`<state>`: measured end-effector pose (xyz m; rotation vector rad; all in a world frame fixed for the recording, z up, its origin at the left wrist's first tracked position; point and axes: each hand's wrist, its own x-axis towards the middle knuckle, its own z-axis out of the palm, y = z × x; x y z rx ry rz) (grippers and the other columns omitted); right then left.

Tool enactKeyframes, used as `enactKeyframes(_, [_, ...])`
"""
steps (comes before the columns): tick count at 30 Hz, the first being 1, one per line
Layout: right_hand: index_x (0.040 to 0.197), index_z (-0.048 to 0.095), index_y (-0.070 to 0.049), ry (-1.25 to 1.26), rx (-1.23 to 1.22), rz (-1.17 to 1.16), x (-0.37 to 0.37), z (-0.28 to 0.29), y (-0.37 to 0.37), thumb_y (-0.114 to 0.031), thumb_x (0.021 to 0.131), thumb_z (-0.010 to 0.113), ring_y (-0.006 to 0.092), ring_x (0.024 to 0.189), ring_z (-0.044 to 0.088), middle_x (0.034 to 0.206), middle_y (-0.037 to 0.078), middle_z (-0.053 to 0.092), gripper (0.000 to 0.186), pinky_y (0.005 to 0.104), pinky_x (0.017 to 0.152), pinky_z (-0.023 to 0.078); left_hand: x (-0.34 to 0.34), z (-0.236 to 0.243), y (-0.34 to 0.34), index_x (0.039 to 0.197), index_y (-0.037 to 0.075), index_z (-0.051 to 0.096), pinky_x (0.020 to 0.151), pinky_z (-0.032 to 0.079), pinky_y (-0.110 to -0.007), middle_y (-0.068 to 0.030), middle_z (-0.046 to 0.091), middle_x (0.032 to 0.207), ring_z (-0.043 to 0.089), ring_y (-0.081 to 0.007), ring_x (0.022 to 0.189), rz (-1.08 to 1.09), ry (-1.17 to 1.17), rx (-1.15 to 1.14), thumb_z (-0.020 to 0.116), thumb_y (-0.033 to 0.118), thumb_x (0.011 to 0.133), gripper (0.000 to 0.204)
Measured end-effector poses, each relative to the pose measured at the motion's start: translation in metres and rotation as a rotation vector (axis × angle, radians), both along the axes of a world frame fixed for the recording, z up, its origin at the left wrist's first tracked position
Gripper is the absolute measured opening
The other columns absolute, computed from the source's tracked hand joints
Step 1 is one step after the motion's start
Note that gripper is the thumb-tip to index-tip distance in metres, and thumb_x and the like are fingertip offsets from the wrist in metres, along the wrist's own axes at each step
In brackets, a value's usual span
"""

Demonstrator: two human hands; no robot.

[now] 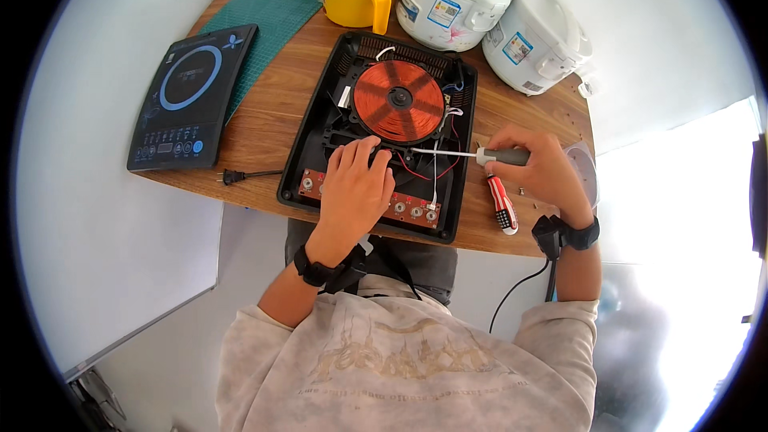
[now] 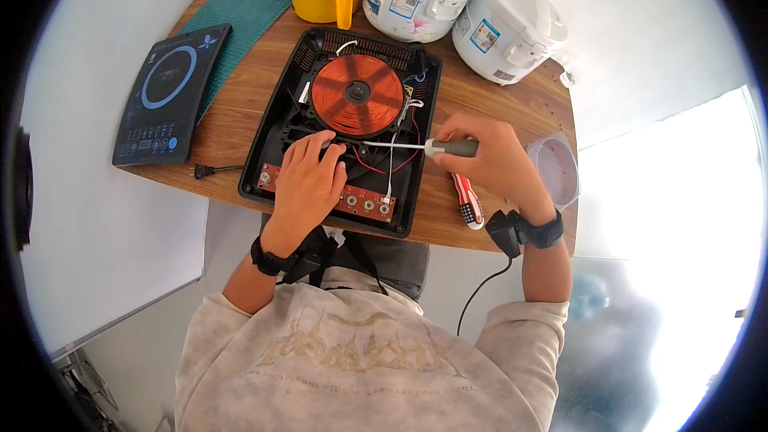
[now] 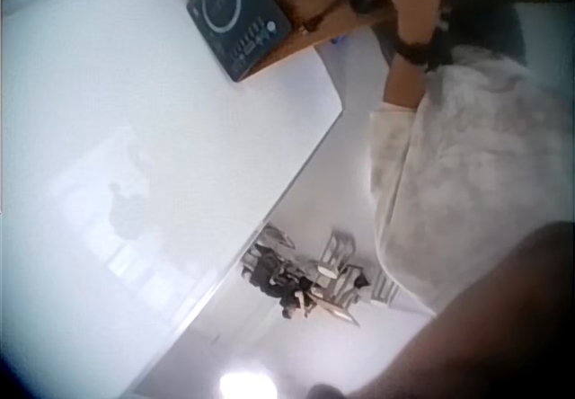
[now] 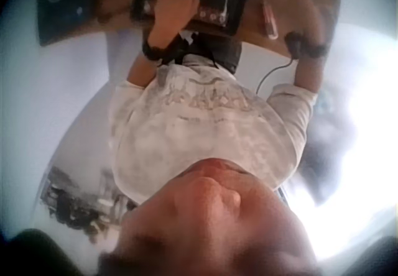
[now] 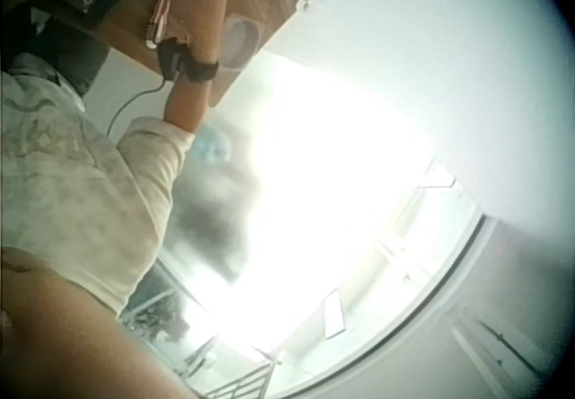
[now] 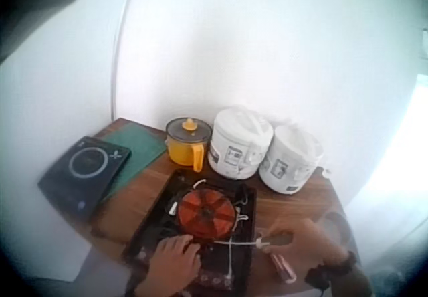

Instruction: The person uses a screwdriver to adjust screws on the internal components of an induction cooktop, focusing on the area around the copper coil. They then place the cooktop's control panel back onto the unit.

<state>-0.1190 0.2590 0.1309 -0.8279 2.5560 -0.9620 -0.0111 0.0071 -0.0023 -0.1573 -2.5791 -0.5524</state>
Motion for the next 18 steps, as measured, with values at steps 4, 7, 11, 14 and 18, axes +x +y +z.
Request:
enactKeyframes(4, [0.095,0.067,-0.002,0.049,0.067,0.026,0.0024,0.0004,-0.0059,-0.012,0.080,0.077,0.0187,0.068,0.062,0.078,0.012,0.068,0.021,0.0304,0.068,0.050,0.0010,0.0001,0.0002,0.108,0.005,0.065,0.102,0.044,-0.045,-0.0105,0.058,0.122,0.056,-0.0299,0.116,0.008,0.004,0.011,0.062,0.013,0.089,0.021])
enactKeyframes(7, [0.095,0.067,-0.002,0.093,0.048,0.047,0.0012,-0.0019,-0.0050,-0.012,0.079,0.076,0.0217,0.066,0.061,0.077,0.013,0.067,0.021,0.0318,0.066,0.050,0.0004,0.0019,0.0008,0.108,0.005,0.065,0.102,0.044,-0.045,-0.0107,0.058,0.122,0.056,-0.0299,0.116,0.004,0.007,0.011,0.063,0.013,0.089,0.021])
enactKeyframes(11, [0.095,0.067,-0.003,0.090,0.075,0.048,0.0004,-0.0029,-0.0059,-0.012,0.079,0.075,0.0233,0.065,0.062,0.077,0.013,0.067,0.020,0.0328,0.067,0.050,-0.0005,0.0001,0.0002,0.108,0.005,0.065,0.102,0.044,-0.045,-0.0108,0.058,0.122,0.056,-0.0299,0.115,0.005,0.005,0.012,0.063,0.013,0.089,0.021])
enactKeyframes(14, [0.095,0.068,-0.003,0.091,0.047,0.060,0.0019,-0.0029,-0.0065,-0.012,0.079,0.075,0.0242,0.065,0.063,0.077,0.013,0.068,0.020,0.0333,0.067,0.051,-0.0004,-0.0009,-0.0002,0.108,0.005,0.065,0.102,0.044,-0.045,-0.0109,0.058,0.122,0.056,-0.0300,0.115,0.007,0.008,0.006,0.063,0.013,0.089,0.021])
enactKeyframes(18, [0.095,0.068,-0.003,0.100,0.055,0.063,0.0022,-0.0052,-0.0060,-0.012,0.079,0.075,0.0256,0.066,0.063,0.078,0.014,0.068,0.020,0.0338,0.067,0.051,-0.0001,-0.0006,-0.0004,0.108,0.005,0.065,0.102,0.044,-0.045,-0.0111,0.058,0.121,0.056,-0.0302,0.115,0.005,0.013,0.009,0.063,0.013,0.089,0.021])
